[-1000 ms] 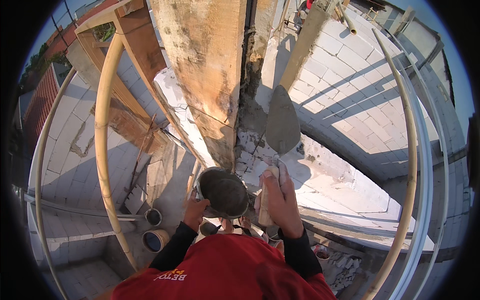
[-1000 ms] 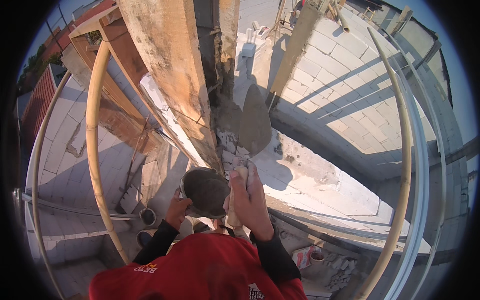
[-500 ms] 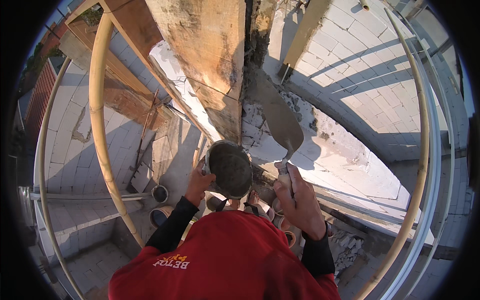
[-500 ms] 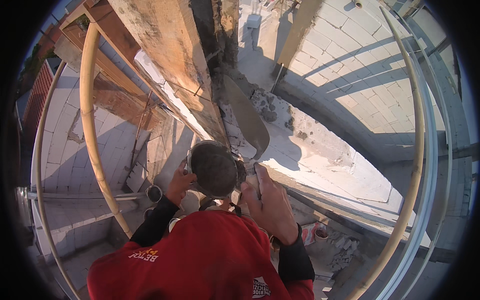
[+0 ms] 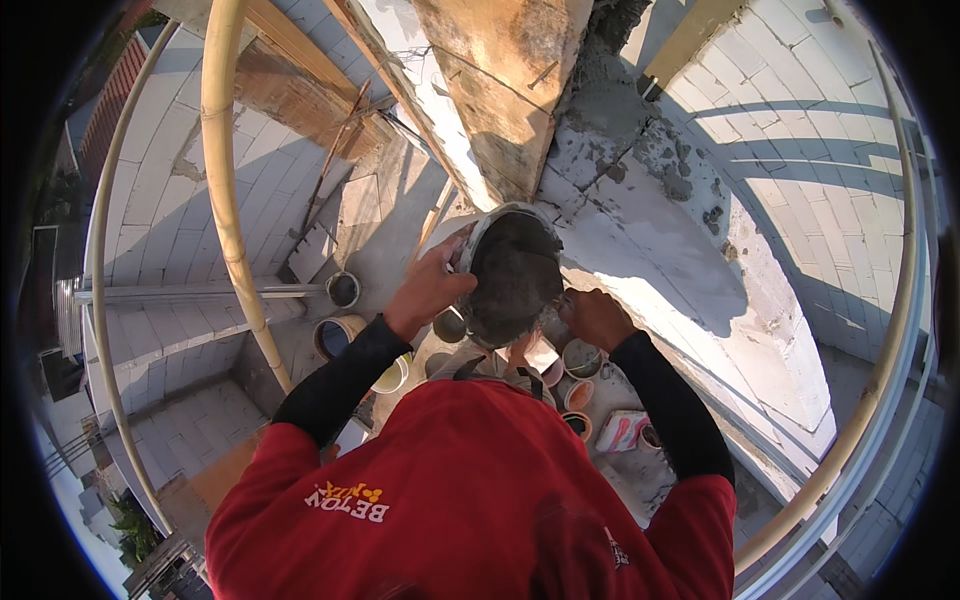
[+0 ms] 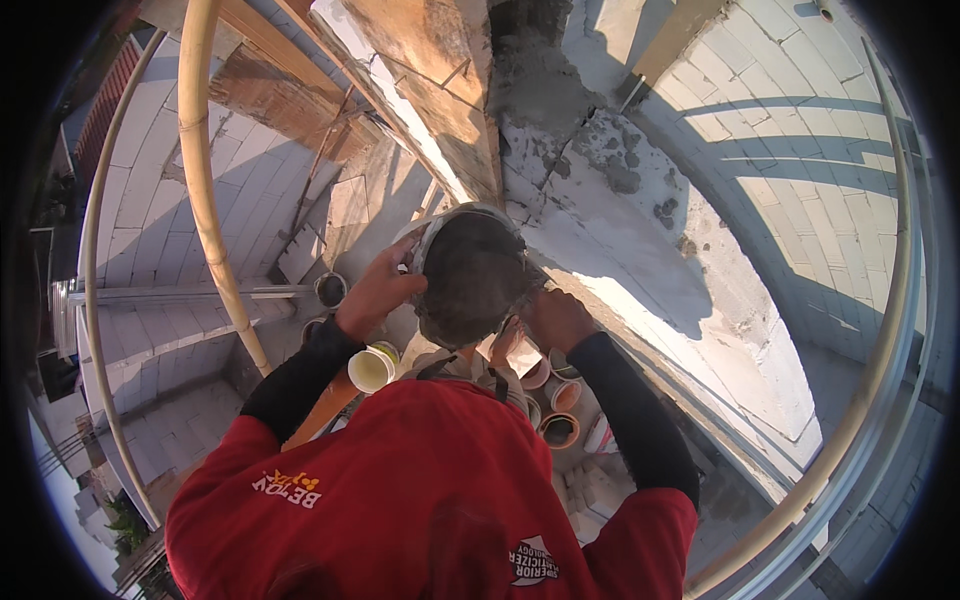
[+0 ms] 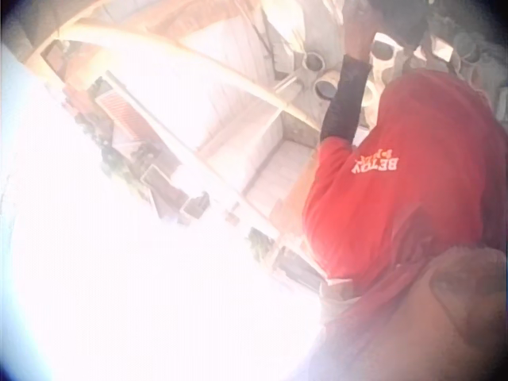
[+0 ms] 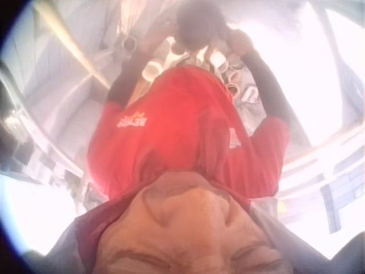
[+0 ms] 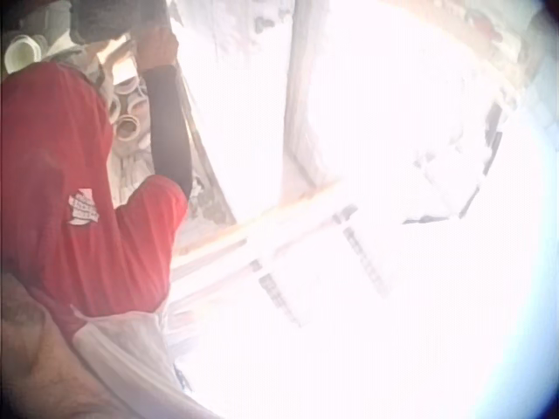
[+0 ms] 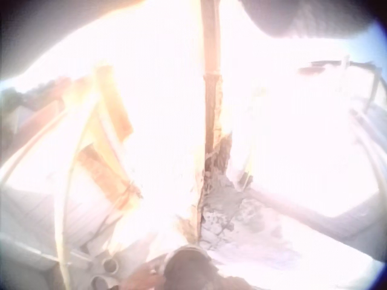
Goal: The person scoops cement from a bucket using a trowel and applies it to a vertical concrete column on a rooftop. They repeatedly smooth the surface and fill gaps in the column while standing on a tiled roof.
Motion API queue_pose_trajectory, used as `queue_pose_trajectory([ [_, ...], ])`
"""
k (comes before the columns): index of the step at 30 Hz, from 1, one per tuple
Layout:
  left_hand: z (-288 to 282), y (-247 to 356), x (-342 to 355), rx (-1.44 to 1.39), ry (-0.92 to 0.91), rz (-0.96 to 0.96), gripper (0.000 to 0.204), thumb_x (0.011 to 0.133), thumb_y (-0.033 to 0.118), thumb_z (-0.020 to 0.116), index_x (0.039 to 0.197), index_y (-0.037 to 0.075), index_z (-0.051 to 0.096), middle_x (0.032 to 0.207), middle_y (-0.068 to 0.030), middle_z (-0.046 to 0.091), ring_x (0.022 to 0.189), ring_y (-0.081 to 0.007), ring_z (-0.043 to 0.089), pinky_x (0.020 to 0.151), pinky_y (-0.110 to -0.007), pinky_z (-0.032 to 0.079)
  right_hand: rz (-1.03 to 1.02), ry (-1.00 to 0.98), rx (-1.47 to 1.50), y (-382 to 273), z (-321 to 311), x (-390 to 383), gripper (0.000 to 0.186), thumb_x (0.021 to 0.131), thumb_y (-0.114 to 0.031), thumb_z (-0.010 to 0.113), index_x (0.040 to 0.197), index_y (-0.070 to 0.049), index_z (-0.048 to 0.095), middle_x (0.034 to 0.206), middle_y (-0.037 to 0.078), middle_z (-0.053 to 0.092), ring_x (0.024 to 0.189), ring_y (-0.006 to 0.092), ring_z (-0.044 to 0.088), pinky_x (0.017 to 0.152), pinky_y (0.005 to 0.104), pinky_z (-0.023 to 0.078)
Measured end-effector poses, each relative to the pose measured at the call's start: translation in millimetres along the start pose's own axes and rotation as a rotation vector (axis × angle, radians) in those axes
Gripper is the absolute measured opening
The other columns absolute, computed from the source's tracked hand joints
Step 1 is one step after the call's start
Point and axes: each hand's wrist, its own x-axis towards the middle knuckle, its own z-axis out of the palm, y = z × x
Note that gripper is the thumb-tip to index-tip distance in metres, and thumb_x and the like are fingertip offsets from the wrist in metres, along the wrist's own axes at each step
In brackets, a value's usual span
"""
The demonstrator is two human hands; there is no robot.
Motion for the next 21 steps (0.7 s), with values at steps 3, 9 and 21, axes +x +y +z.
queue_pose_trajectory([
  [3,-4.2,44.0,8.0,-0.034,-0.116,-0.167,0.086,0.081,0.008,0.066,0.163,0.004,0.041,0.096,-0.0050,0.055,0.080,-0.0131,0.057,0.065,-0.028,0.050,-0.220,-0.065,0.271,25.7,56.6,4.2,0.040,0.101,-0.036,0.062,0.114,0.000,0.072,0.091,0.029,0.073,0.083,0.0458,0.071,0.081,0.0517,0.056],
  [9,-27.4,49.3,-5.8,0.000,-0.085,-0.288,0.086,0.082,0.007,0.067,0.164,0.005,0.039,0.096,-0.0041,0.055,0.080,-0.0122,0.058,0.065,-0.026,0.050,-0.028,-0.248,0.727,-58.0,35.5,-18.5,0.046,0.106,-0.037,0.060,0.127,0.003,0.067,0.076,0.015,0.067,0.074,0.0189,0.068,0.074,0.0398,0.055],
  [21,3.8,18.4,-15.6,-0.358,0.070,-0.334,0.096,0.087,0.003,0.069,0.169,0.006,0.021,0.097,-0.0040,0.061,0.081,-0.0122,0.061,0.068,-0.032,0.056,0.194,0.174,0.773,-60.9,34.2,-76.4,0.043,0.106,-0.041,0.058,0.117,0.000,0.067,0.078,0.020,0.067,0.073,0.0331,0.067,0.073,0.0461,0.051],
])
